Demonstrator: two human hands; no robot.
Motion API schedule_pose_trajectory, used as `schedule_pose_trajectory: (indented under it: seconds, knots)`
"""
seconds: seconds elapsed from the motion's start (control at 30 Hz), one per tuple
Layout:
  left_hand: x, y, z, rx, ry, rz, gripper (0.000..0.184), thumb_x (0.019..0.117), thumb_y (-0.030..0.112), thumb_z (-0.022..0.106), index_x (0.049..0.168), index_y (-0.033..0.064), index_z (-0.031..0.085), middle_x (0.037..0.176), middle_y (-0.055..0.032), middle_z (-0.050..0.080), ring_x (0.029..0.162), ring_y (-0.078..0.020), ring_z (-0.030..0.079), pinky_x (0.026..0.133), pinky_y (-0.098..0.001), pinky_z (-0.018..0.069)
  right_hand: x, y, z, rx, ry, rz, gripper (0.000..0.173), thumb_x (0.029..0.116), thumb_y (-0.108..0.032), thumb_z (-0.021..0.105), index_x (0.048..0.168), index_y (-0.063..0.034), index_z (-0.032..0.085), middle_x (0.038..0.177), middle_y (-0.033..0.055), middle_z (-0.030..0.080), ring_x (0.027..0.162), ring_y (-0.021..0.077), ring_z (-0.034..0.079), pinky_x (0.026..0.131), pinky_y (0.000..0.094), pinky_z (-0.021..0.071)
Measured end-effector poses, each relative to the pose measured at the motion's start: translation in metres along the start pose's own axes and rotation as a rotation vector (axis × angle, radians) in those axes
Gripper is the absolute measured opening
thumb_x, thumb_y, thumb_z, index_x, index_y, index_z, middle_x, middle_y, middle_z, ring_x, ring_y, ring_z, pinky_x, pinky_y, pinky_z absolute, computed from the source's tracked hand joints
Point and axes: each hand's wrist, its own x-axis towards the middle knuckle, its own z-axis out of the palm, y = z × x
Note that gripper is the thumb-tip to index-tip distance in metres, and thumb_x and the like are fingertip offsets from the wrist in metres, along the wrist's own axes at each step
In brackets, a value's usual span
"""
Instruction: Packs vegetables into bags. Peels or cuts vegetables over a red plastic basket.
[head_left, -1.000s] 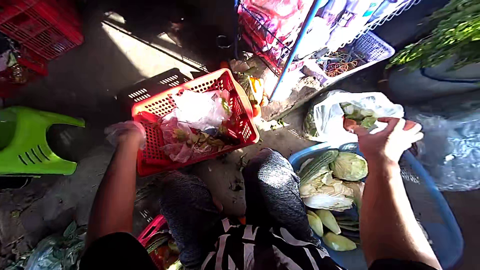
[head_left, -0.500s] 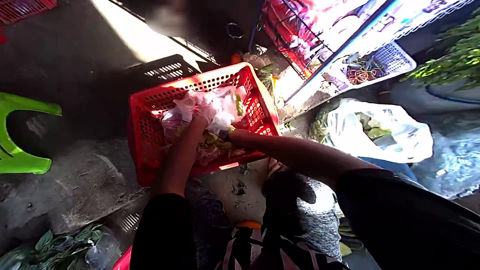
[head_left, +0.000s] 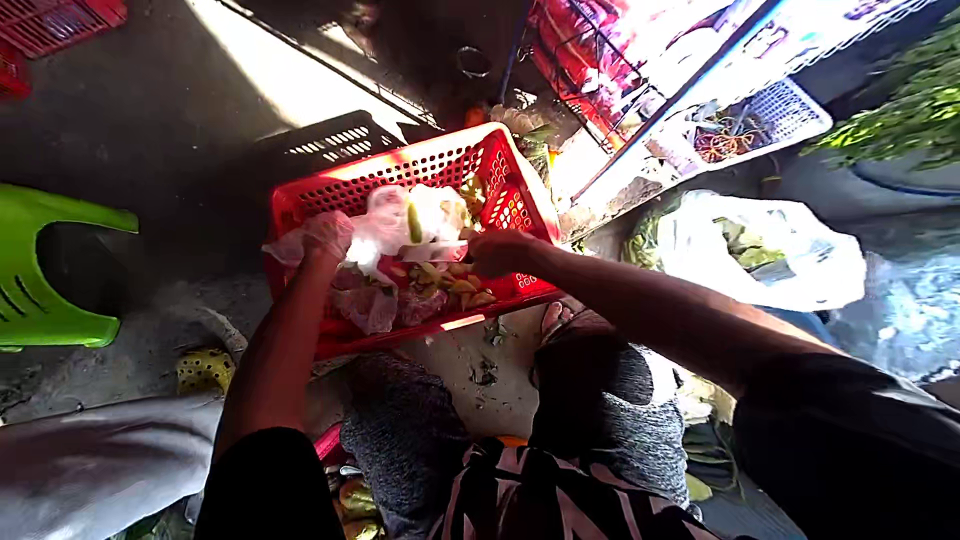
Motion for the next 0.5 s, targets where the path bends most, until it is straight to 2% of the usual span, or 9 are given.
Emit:
schedule_pose_trajectory:
  seconds: [0.07, 0.13, 0.17, 0.23, 0.3, 0.33, 0.37, 0.43, 0.5]
  knots:
    - [-0.017, -0.005, -0.006, 0.108, -0.069, -0.053, 0.031, 0.1037, 0.019, 0.053, 0.115, -0.0060, 0.067, 0.120, -0.0306, 0.065, 0.117, -0.0485, 0.061, 0.095, -0.0682, 0.0476, -0.038, 0.024, -0.014, -0.037, 0.068, -0.021, 0.029, 0.0991, -0.026, 0.064, 0.110, 0.0005, 0.069, 0.107, 0.0232, 0.070, 0.105, 0.0431, 0.066, 0.086, 0.0675, 0.0492]
    - [-0.038, -0.001, -0.010, 0.165, -0.143, -0.063, 0.034, 0.1023, 0.021, 0.057, 0.120, -0.0061, 0.066, 0.125, -0.0313, 0.063, 0.121, -0.0492, 0.059, 0.100, -0.0681, 0.0448, -0.084, 0.052, -0.033, 0.016, 0.062, -0.033, 0.028, 0.1016, -0.027, 0.065, 0.107, -0.0002, 0.065, 0.099, 0.0208, 0.067, 0.098, 0.0393, 0.066, 0.085, 0.0627, 0.0498]
    - [-0.050, 0.003, -0.012, 0.176, -0.183, -0.059, 0.037, 0.1012, 0.022, 0.060, 0.123, -0.0073, 0.064, 0.128, -0.0323, 0.061, 0.124, -0.0499, 0.056, 0.102, -0.0687, 0.0425, -0.106, 0.069, -0.038, 0.077, 0.085, -0.037, 0.028, 0.1023, -0.029, 0.065, 0.107, -0.0013, 0.065, 0.096, 0.0185, 0.067, 0.093, 0.0352, 0.066, 0.084, 0.0579, 0.0508]
    - [-0.073, 0.015, -0.025, 0.155, -0.261, -0.038, 0.039, 0.0991, 0.023, 0.064, 0.122, -0.0090, 0.063, 0.129, -0.0324, 0.061, 0.125, -0.0490, 0.056, 0.104, -0.0677, 0.0409, -0.148, 0.100, -0.035, 0.287, 0.183, -0.037, 0.023, 0.1025, -0.026, 0.066, 0.108, -0.0036, 0.065, 0.088, 0.0116, 0.065, 0.077, 0.0231, 0.063, 0.073, 0.0442, 0.0524]
    - [-0.087, 0.029, -0.041, 0.069, -0.229, -0.051, 0.038, 0.0983, 0.020, 0.065, 0.120, -0.0118, 0.062, 0.126, -0.0337, 0.061, 0.123, -0.0493, 0.056, 0.104, -0.0658, 0.0411, -0.177, 0.116, -0.016, 0.524, 0.356, -0.050, 0.019, 0.1037, -0.022, 0.063, 0.111, -0.0038, 0.065, 0.079, 0.0080, 0.065, 0.063, 0.0165, 0.060, 0.062, 0.0361, 0.0523]
    - [-0.089, 0.037, -0.050, 0.054, -0.203, -0.061, 0.037, 0.0996, 0.020, 0.064, 0.120, -0.0113, 0.063, 0.127, -0.0334, 0.061, 0.124, -0.0495, 0.056, 0.105, -0.0658, 0.0404, -0.185, 0.116, -0.003, 0.641, 0.471, -0.069, 0.018, 0.1044, -0.021, 0.061, 0.110, -0.0046, 0.065, 0.073, 0.0054, 0.064, 0.056, 0.0124, 0.056, 0.054, 0.0306, 0.0488]
    - [-0.081, 0.047, -0.055, 0.076, -0.177, -0.079, 0.039, 0.0995, 0.025, 0.063, 0.122, -0.0067, 0.065, 0.128, -0.0309, 0.062, 0.125, -0.0477, 0.056, 0.104, -0.0664, 0.0407, -0.188, 0.114, 0.008, 0.767, 0.560, -0.095, 0.017, 0.1057, -0.020, 0.058, 0.112, -0.0054, 0.063, 0.071, 0.0024, 0.063, 0.052, 0.0080, 0.053, 0.050, 0.0249, 0.0459]
    - [-0.069, 0.065, -0.059, 0.100, -0.044, -0.099, 0.040, 0.0972, 0.031, 0.065, 0.121, -0.0013, 0.068, 0.130, -0.0302, 0.061, 0.127, -0.0492, 0.054, 0.102, -0.0710, 0.0396, -0.186, 0.103, 0.027, 1.004, 0.676, -0.142, 0.018, 0.1071, -0.020, 0.054, 0.114, -0.0055, 0.061, 0.070, -0.0017, 0.062, 0.052, 0.0030, 0.053, 0.049, 0.0195, 0.0468]
    - [-0.065, 0.082, -0.054, 0.116, -0.008, 0.022, 0.042, 0.0965, 0.031, 0.066, 0.128, 0.0034, 0.065, 0.135, -0.0303, 0.057, 0.129, -0.0517, 0.050, 0.101, -0.0723, 0.0388, -0.177, 0.096, 0.043, 1.109, 0.769, -0.179, 0.021, 0.1058, -0.022, 0.053, 0.116, -0.0050, 0.059, 0.074, -0.0030, 0.063, 0.055, 0.0030, 0.057, 0.053, 0.0207, 0.0508]
